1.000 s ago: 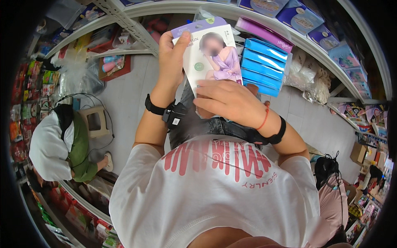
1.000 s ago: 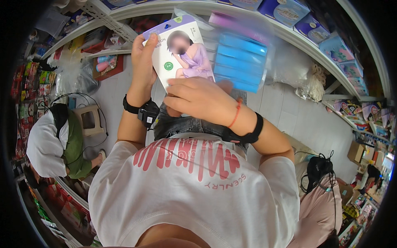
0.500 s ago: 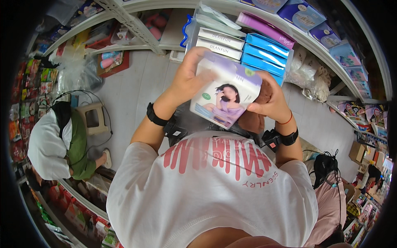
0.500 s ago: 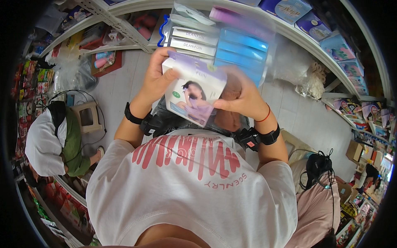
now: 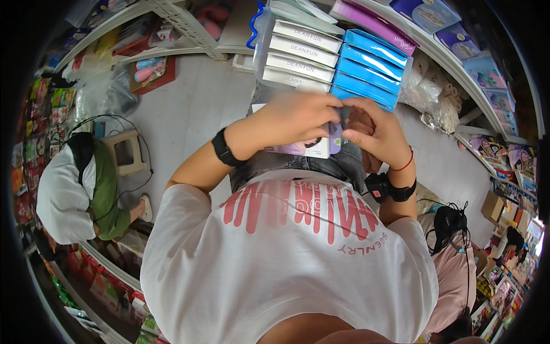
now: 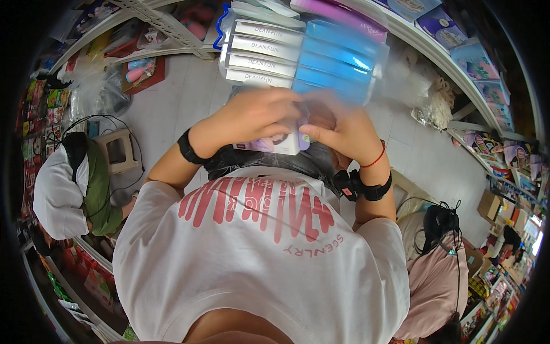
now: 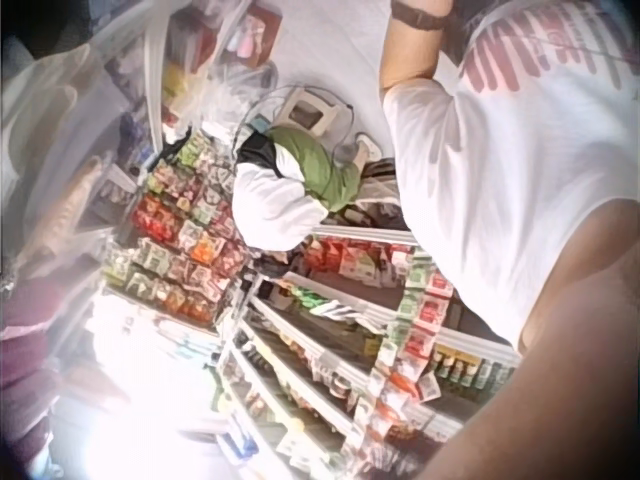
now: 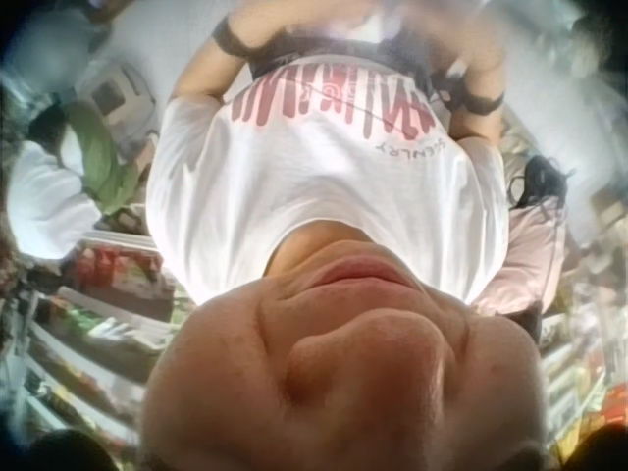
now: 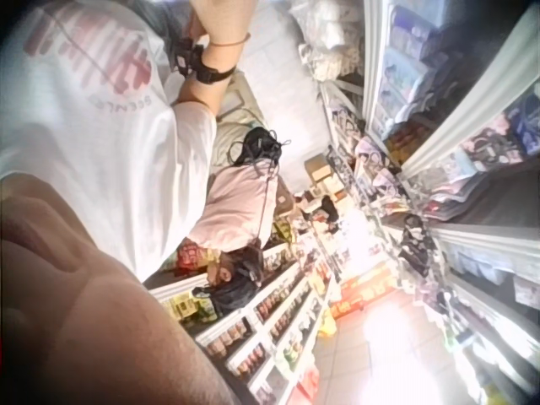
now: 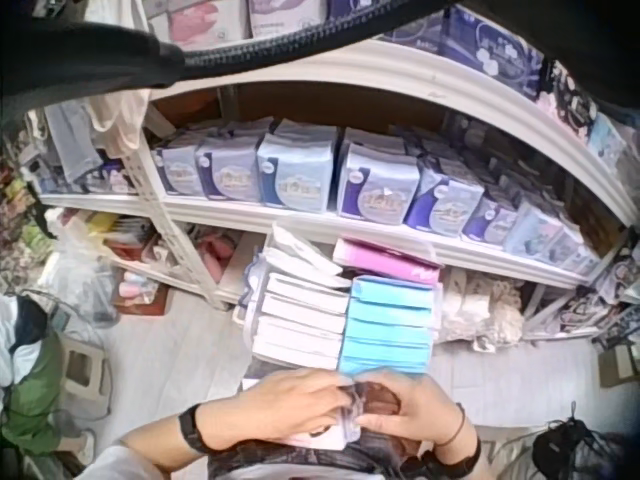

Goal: The person sorts items including packaged hot water bags and boxed beauty products by picking them up from the floor area, turning them over, and placing them into groups on their lap or nearby surfaces.

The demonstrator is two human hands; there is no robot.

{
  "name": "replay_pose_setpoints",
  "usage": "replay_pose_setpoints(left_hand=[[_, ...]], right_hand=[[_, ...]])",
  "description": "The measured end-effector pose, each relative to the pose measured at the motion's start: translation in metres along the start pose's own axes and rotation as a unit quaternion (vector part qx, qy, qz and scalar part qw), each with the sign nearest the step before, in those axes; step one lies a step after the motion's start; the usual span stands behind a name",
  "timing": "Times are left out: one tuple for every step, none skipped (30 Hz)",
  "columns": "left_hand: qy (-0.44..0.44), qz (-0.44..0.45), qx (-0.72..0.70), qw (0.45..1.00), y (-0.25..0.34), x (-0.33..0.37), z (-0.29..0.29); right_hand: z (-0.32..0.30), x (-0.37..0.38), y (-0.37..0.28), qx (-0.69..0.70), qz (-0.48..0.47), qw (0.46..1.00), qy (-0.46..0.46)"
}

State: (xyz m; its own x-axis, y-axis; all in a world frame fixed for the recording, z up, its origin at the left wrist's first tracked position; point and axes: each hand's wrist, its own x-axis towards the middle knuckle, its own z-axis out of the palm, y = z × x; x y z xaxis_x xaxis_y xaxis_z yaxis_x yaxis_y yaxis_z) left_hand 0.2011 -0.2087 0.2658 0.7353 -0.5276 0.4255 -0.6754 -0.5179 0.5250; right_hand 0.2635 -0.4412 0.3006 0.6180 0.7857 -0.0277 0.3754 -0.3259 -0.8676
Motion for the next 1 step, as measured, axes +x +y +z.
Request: replay_pose_setpoints(left_hand=[[-0.016, 0.015, 0.025, 0.999, -0.0008, -0.0057, -0.005]], right_hand=[[-0.0012, -0.0017, -0.0005, -0.031, -0.005, 0.999, -0.009]])
